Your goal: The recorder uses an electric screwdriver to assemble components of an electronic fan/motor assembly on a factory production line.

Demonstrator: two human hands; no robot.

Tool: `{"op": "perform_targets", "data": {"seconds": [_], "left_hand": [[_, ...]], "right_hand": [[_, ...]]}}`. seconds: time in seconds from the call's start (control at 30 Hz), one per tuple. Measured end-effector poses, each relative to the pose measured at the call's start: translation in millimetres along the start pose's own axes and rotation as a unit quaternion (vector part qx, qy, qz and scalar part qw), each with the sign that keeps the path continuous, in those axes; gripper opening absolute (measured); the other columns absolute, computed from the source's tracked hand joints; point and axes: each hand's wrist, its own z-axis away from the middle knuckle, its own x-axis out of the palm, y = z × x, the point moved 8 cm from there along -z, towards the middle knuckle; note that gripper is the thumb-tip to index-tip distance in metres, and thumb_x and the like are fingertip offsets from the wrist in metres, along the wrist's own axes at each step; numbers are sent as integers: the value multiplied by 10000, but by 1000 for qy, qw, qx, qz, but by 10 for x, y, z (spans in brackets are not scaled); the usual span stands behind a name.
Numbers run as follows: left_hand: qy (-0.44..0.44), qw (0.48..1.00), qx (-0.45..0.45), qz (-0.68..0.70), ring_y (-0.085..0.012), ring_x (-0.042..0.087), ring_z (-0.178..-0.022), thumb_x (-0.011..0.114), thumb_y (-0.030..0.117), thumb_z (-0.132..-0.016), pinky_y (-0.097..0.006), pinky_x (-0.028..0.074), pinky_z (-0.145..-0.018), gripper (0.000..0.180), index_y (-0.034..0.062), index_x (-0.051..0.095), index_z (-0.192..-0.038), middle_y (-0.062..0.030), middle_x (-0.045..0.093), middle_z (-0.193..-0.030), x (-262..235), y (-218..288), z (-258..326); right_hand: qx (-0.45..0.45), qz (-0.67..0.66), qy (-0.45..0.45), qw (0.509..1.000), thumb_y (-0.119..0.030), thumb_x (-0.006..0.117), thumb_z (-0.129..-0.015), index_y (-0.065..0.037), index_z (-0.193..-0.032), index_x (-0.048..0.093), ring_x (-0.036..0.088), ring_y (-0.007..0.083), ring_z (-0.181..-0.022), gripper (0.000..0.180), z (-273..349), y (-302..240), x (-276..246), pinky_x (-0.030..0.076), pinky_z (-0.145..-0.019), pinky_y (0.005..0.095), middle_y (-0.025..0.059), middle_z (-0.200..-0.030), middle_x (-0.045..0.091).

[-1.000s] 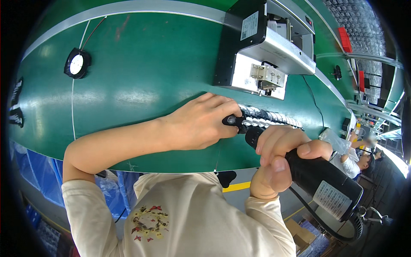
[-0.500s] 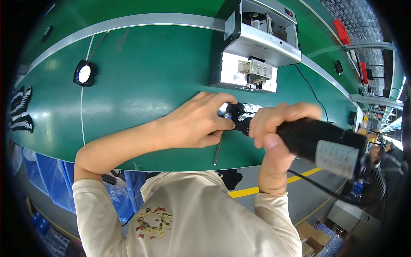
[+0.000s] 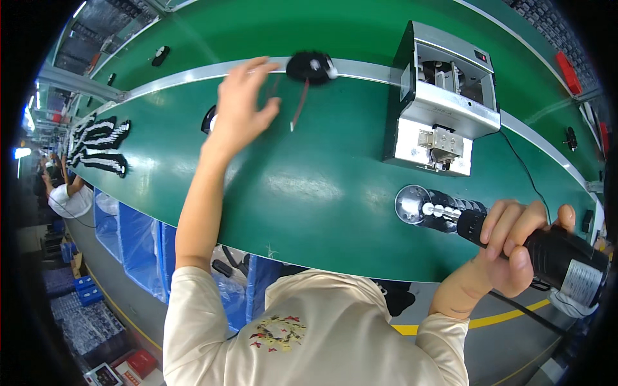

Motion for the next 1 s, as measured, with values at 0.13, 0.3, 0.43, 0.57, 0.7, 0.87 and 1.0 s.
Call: {"op": "perform_targets", "data": {"seconds": [0.13, 0.3, 0.43, 0.57, 0.7, 0.87, 1.0], "left_hand": [[-101, 994, -38, 29, -372, 427, -1348, 627, -34, -629, -443, 344, -1111, 380, 57, 552, -990, -135, 550, -1364, -392, -458, 185], [-236, 956, -124, 120, -325, 492, -1312, 720, -72, -597, -407, 388, -1076, 403, 52, 544, -938, -124, 586, -1327, -272, -719, 553], [-127, 958, -151, 206, -213, 620, -1099, 747, 85, -799, -353, 458, -983, 342, 8, 604, -1101, -104, 667, -1140, -362, -534, 677], [-60, 889, -267, 368, -112, 610, -901, 622, 161, -944, -291, 498, -848, 278, -28, 604, -1147, -58, 670, -997, -49, -559, 729], [-221, 918, -261, 202, -137, 612, -886, 706, 264, -891, -265, 492, -808, 381, -3, 623, -1149, -77, 663, -985, 280, -506, 634], [-39, 990, -123, 54, -233, 600, -999, 808, 291, -772, -324, 491, -856, 494, 18, 620, -1138, -113, 576, -1157, -121, -339, 404], [-53, 989, -128, 55, -255, 604, -992, 845, 198, -687, -363, 502, -850, 431, 26, 607, -1002, -102, 543, -1151, -119, -340, 428]], "right_hand": [[-3, 21, 1, 1000, -24, 623, -834, -78, -1482, 245, 530, 154, -475, 752, 27, -45, -88, 507, -501, 344, 24, -658, 546], [11, 23, 4, 1000, -25, 638, -827, -68, -1458, 257, 531, 155, -469, 738, 36, -57, -161, 508, -497, 339, 27, -631, 545], [17, 15, 16, 1000, -35, 640, -828, -39, -1428, 262, 515, 154, -455, 709, 40, -12, -172, 491, -481, 331, 30, -608, 533], [15, 6, 51, 999, -44, 658, -814, 1, -1329, 324, 499, 147, -445, 616, 30, -8, -167, 473, -466, 321, 40, -606, 524], [23, 7, 69, 997, -56, 677, -801, 12, -1220, 369, 494, 142, -444, 525, 8, 20, -122, 466, -459, 318, 44, -603, 514], [28, 6, 80, 996, -69, 691, -805, 25, -1199, 362, 489, 146, -442, 521, 10, 0, -131, 464, -458, 317, 44, -612, 516], [23, -1, 75, 997, -57, 694, -799, 29, -1202, 344, 493, 150, -450, 541, 11, -37, -165, 463, -464, 321, 46, -619, 516]]}}
